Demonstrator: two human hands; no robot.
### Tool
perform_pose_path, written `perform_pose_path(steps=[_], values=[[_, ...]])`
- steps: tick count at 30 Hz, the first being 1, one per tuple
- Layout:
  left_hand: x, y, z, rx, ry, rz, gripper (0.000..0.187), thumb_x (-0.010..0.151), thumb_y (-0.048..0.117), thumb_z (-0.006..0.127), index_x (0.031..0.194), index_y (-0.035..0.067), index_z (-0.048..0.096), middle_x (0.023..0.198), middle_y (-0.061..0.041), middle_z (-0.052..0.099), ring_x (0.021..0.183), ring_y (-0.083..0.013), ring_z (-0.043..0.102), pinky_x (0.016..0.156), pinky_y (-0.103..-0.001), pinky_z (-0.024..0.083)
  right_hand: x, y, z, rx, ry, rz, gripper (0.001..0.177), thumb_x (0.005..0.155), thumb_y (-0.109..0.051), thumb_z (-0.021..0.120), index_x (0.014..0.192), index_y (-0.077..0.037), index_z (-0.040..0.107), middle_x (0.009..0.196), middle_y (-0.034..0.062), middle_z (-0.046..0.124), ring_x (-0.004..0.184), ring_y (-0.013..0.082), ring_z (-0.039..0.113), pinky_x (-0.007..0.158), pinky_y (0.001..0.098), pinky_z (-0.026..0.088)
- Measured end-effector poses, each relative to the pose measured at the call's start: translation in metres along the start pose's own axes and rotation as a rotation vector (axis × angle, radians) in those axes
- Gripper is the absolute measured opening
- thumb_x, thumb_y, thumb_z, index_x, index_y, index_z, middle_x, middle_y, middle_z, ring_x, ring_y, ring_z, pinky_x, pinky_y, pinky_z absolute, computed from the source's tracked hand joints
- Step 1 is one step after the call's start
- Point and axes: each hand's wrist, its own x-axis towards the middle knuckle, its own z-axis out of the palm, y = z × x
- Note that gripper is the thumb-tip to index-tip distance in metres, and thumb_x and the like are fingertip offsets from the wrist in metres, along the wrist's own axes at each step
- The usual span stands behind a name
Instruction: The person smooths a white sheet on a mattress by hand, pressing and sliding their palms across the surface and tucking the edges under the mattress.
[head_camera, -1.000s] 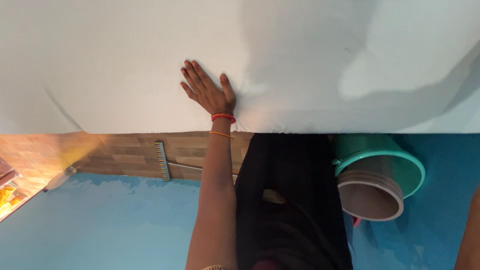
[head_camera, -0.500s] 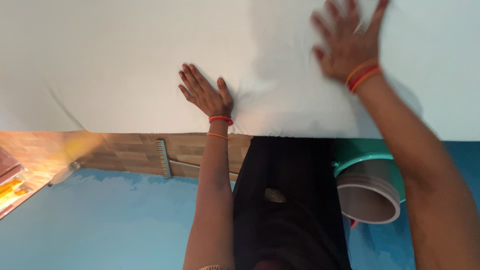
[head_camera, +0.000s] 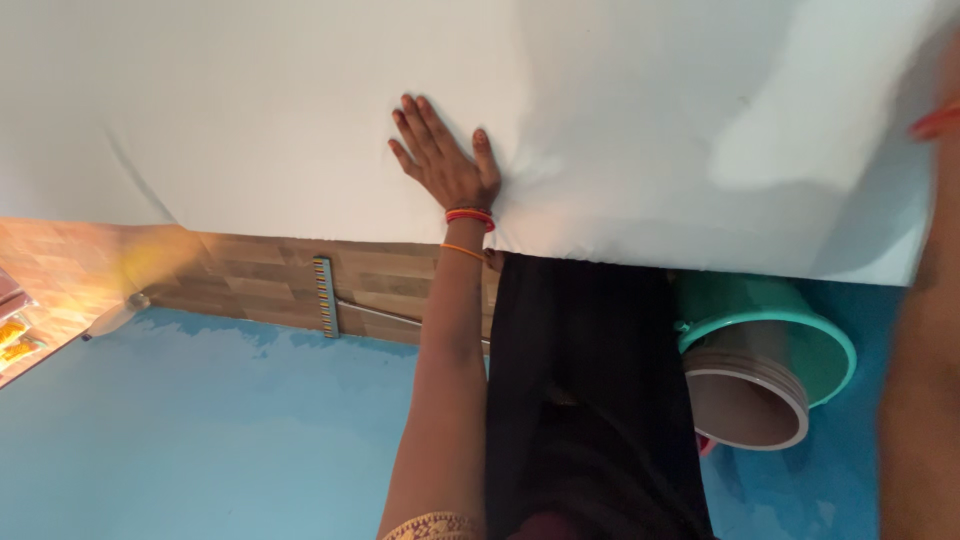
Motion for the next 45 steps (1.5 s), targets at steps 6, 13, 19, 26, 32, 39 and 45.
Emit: perform_pose_path(steps=[6, 13, 19, 26, 32, 39, 45], values=[[0.001, -0.002, -0.004, -0.041, -0.008, -0.014, 0.080, 0.105, 0.049, 0.043, 0.165, 0.003, 0.017, 0.174, -0.014, 0.016, 0.164, -0.0327, 0.011, 0.134, -0.056, 0.001, -0.117, -0.069, 0.037, 0.191, 0.223, -0.030, 0.078, 0.113, -0.030, 0.048, 0.164, 0.006, 0.001, 0.171, 0.0252, -0.005, 0.160, 0.0419, -0.007, 0.131, 0.0584, -0.008], [0.002, -0.005, -0.002, -0.090, -0.004, -0.017, 0.080, 0.104, 0.051, 0.043, 0.164, 0.003, 0.019, 0.174, -0.014, 0.016, 0.164, -0.0323, 0.011, 0.134, -0.058, 0.002, -0.127, -0.171, 0.050, 0.064, 0.131, 0.129, 0.083, 0.115, -0.043, 0.043, 0.166, 0.006, 0.000, 0.174, 0.0271, 0.001, 0.160, 0.0479, -0.006, 0.127, 0.0668, -0.011], [0.000, -0.008, -0.005, -0.152, 0.015, -0.010, 0.081, 0.105, 0.050, 0.046, 0.164, 0.002, 0.019, 0.174, -0.015, 0.015, 0.164, -0.0318, 0.010, 0.134, -0.059, 0.000, -0.127, -0.178, 0.051, -0.024, 0.104, 0.183, 0.083, 0.111, -0.045, 0.035, 0.165, 0.008, 0.000, 0.174, 0.0275, 0.002, 0.161, 0.0465, -0.004, 0.126, 0.0653, -0.008], [-0.004, -0.016, -0.015, -0.292, 0.090, 0.021, 0.073, 0.105, 0.043, 0.054, 0.161, 0.004, 0.028, 0.171, -0.012, 0.026, 0.163, -0.0284, 0.021, 0.137, -0.054, 0.006, -0.124, -0.177, 0.059, -0.243, -0.062, 0.316, 0.080, 0.110, -0.046, 0.020, 0.167, 0.006, 0.000, 0.179, 0.0227, 0.002, 0.165, 0.0399, -0.003, 0.128, 0.0602, -0.007], [-0.021, -0.093, -0.030, -0.316, -0.031, 0.155, 0.068, 0.108, 0.035, 0.053, 0.161, 0.000, 0.027, 0.170, -0.015, 0.025, 0.161, -0.0302, 0.020, 0.136, -0.050, 0.008, -0.121, -0.186, 0.044, -0.267, -0.101, 0.352, 0.081, 0.108, -0.047, 0.019, 0.167, 0.006, 0.002, 0.178, 0.0235, 0.003, 0.165, 0.0388, -0.002, 0.132, 0.0612, -0.005], [-0.011, -0.212, -0.051, -0.088, 0.007, -0.095, 0.074, 0.108, 0.044, 0.049, 0.163, 0.002, 0.024, 0.172, -0.016, 0.022, 0.163, -0.0308, 0.016, 0.135, -0.049, 0.008, -0.119, -0.202, 0.023, -0.340, -0.167, 0.373, 0.080, 0.110, -0.047, 0.014, 0.169, 0.005, 0.003, 0.180, 0.0222, 0.002, 0.165, 0.0396, -0.001, 0.134, 0.0601, -0.003], [0.010, -0.277, -0.065, 0.064, -0.044, -0.274, 0.084, 0.104, 0.059, 0.048, 0.164, 0.005, 0.023, 0.172, -0.013, 0.019, 0.162, -0.0291, 0.015, 0.132, -0.051, 0.006, -0.121, -0.204, 0.025, -0.418, -0.148, 0.347, 0.076, 0.116, -0.046, 0.012, 0.169, 0.008, 0.003, 0.180, 0.0234, 0.003, 0.165, 0.0407, -0.002, 0.130, 0.0572, -0.003]])
